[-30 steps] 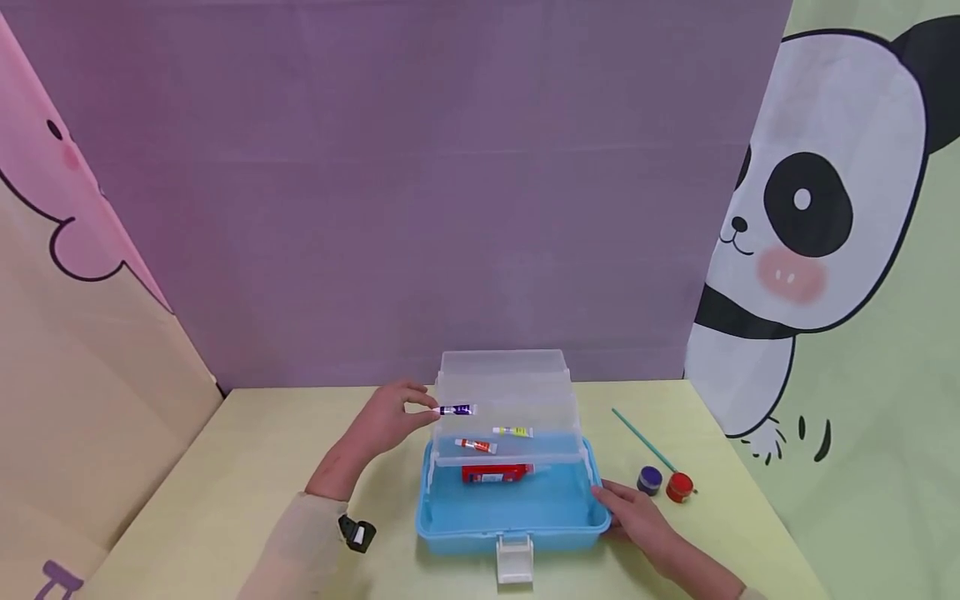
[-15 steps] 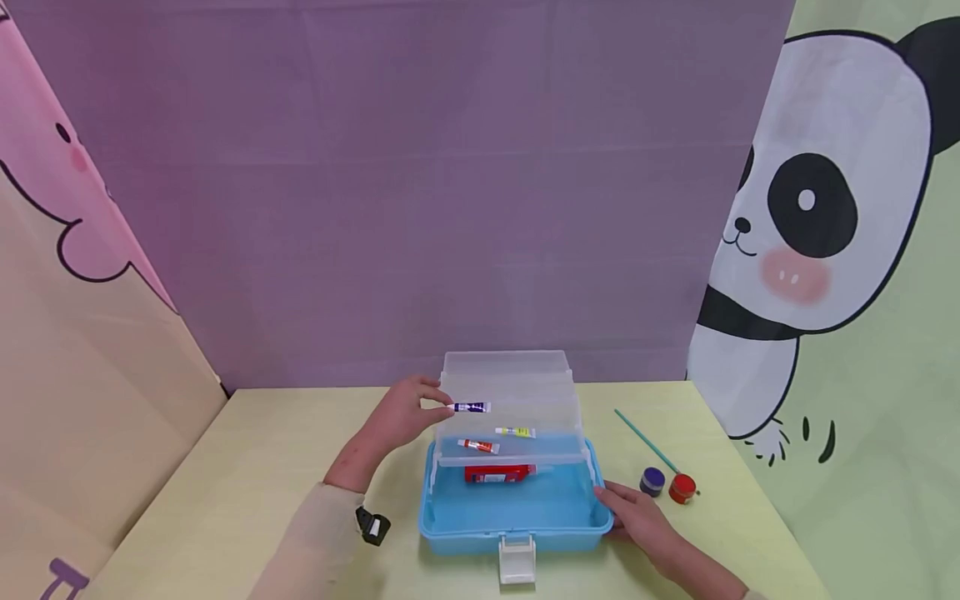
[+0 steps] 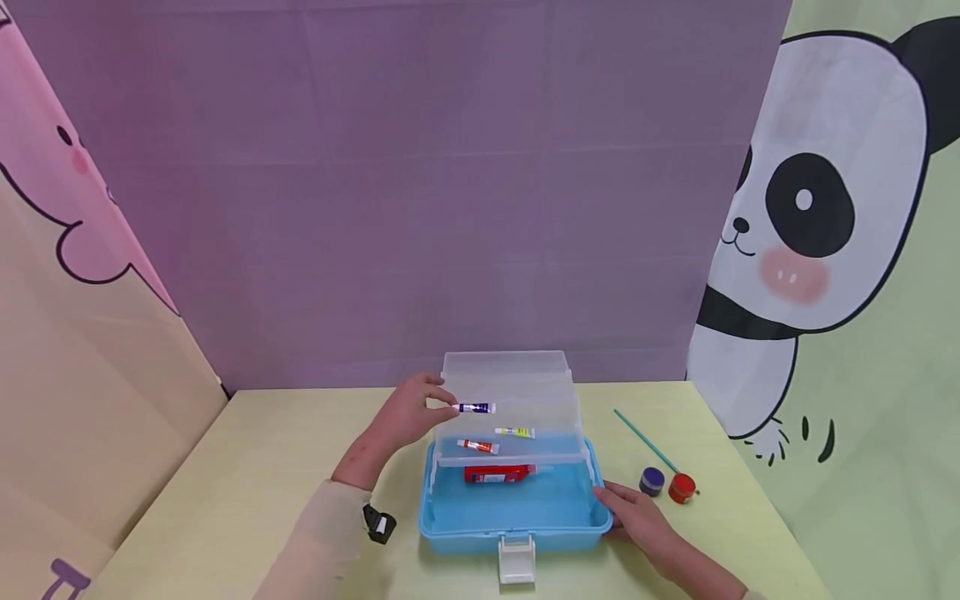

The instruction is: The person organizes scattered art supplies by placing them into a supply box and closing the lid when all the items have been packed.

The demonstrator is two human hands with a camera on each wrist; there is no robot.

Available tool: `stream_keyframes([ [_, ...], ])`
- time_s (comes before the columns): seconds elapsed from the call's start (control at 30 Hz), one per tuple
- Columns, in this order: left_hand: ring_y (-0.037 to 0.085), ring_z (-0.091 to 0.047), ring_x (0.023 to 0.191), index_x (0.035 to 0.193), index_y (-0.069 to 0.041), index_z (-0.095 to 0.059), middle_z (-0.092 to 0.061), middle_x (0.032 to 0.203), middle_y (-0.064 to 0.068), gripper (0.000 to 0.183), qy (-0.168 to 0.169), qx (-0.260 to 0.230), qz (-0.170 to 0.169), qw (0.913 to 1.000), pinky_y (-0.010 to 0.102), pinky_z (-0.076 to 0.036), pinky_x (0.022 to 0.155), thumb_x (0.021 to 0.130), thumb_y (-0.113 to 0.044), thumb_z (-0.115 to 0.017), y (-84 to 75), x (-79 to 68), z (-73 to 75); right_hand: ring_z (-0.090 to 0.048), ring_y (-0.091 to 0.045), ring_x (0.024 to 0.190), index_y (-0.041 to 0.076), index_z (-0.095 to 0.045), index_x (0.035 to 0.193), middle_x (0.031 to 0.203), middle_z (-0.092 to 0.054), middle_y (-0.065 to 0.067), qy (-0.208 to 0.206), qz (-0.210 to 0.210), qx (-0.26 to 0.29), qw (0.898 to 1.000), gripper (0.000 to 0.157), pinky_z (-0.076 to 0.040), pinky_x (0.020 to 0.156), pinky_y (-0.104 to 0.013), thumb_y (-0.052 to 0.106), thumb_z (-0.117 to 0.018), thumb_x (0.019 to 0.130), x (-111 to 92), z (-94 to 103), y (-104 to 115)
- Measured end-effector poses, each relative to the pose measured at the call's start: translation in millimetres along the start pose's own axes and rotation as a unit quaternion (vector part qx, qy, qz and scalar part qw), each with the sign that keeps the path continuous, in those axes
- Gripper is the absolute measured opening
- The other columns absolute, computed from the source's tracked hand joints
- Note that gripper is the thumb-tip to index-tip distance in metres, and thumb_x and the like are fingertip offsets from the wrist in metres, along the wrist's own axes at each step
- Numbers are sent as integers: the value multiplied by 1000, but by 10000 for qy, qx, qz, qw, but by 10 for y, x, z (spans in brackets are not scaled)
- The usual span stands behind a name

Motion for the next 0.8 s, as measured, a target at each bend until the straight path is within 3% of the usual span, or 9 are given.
stream_keyframes([
  [0.33,28,-35,119,90,-27,-69,-44,126,3,16,-11,41,19,10000,46,-45,81,76,-34,-68,30,3,-32,-60,-25,89,-6,-38,129,118,-50,-23,-23,-26,-111,9999,79,-50,71,-37,53,-55,79,1,6,-10],
  [0.8,29,-37,117,95,-25,-68,-45,126,5,22,-20,42,-72,10000,45,-46,80,76,-36,-67,28,41,-82,-60,-24,88,-7,-39,128,117,-51,-23,-71,-15,-38,10000,76,-50,72,-36,50,-55,80,-19,-6,-1],
])
Point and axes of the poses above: each hand's wrist, its own x-axis towards the middle knuckle, its own z-axis out of the back of the hand, y = z × x, the point moved 4 cm from there along x, towards the middle knuckle
